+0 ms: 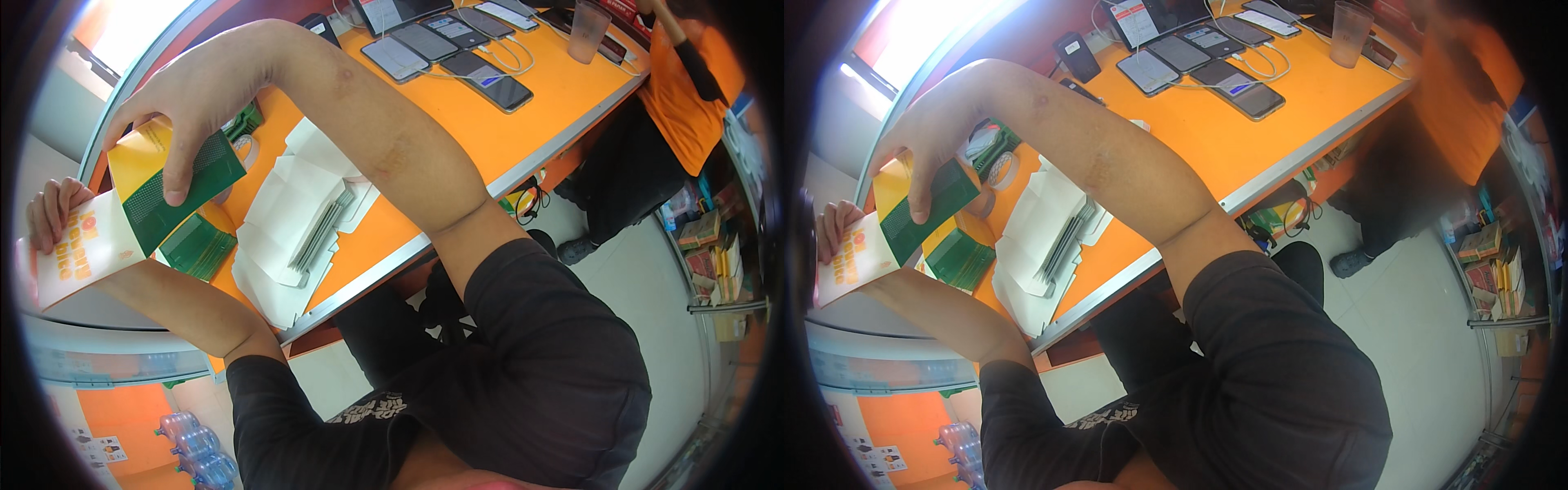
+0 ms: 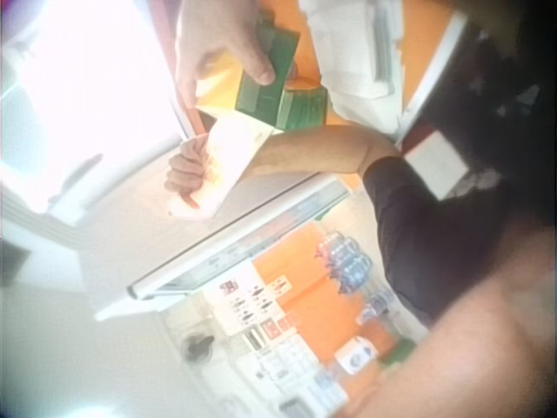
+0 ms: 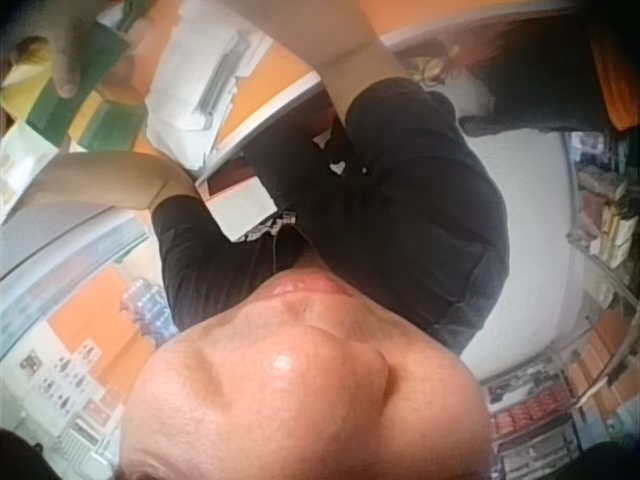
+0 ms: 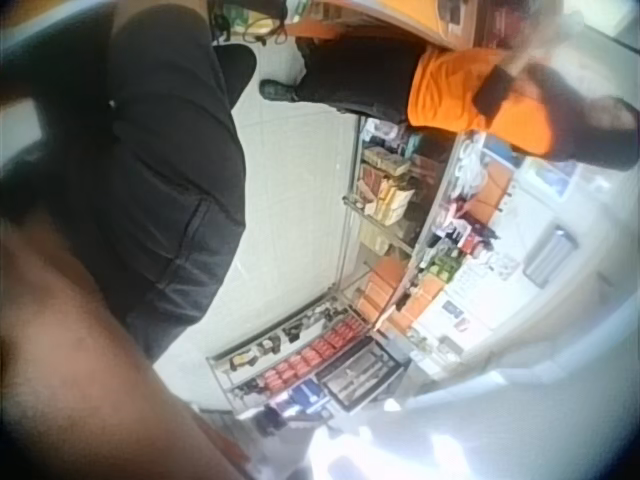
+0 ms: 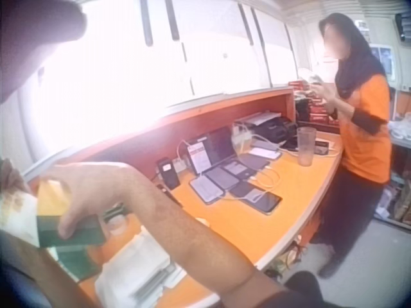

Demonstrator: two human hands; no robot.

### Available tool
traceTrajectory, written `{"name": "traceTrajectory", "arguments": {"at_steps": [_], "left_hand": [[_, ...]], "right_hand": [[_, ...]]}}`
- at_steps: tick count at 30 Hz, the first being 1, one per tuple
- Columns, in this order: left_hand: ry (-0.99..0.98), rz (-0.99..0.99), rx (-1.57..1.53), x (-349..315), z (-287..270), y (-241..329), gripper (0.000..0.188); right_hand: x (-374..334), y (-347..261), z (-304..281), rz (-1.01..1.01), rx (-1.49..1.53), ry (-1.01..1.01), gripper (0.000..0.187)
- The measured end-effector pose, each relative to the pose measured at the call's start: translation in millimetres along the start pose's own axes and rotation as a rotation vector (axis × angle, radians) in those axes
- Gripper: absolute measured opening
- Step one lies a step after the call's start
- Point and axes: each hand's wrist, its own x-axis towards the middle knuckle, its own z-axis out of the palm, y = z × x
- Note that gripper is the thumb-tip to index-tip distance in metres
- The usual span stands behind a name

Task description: The person assembles small, colorful paper boxes by folding flat sheets and tucking flaps into slots. They handle the paper sheets one at a time, folding them into rectangular boxes and stacking the finished products on the counter.

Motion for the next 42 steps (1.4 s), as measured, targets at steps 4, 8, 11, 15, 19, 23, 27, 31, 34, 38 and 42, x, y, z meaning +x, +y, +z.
{"name": "traceTrajectory", "arguments": {"at_steps": [4,8,11,15,19,23,27,31,34,38,42], "left_hand": [[0.016,-0.021,-0.036,1,-5,4,0.032],[-0.012,-0.076,-0.116,6,-10,6,0.029],[0.017,-0.032,-0.056,3,-7,4,0.032],[0.045,0.039,0.052,-3,0,0,0.039],[0.11,0.067,0.031,1,2,4,0.036],[0.235,0.144,0.087,2,-6,13,0.029],[0.348,0.201,0.138,-1,-15,24,0.026],[0.401,0.2,0.17,-2,-17,32,0.025],[0.385,0.223,0.163,-3,-16,33,0.025],[0.345,0.237,0.151,-4,-16,30,0.025],[0.313,0.256,0.209,-5,-14,32,0.024]], "right_hand": [[1,1,0,-0.022,0.046,-0.001,0.086],[0,0,-1,-0.015,0.086,-0.021,0.085],[0,0,0,-0.006,0.056,-0.019,0.084],[1,0,2,0.013,0.007,-0.001,0.087],[0,-4,2,0.058,0.022,-0.006,0.09],[-4,-6,1,0.06,0.01,-0.002,0.09],[1,29,-9,-0.044,0.218,0.043,0.072],[13,116,-30,0.176,0.459,0.484,0.067],[3,186,-27,0.438,0.801,1.266,0.072],[-32,242,-19,0.572,0.896,1.738,0.079],[-79,271,-14,0.819,0.838,1.596,0.029]]}}
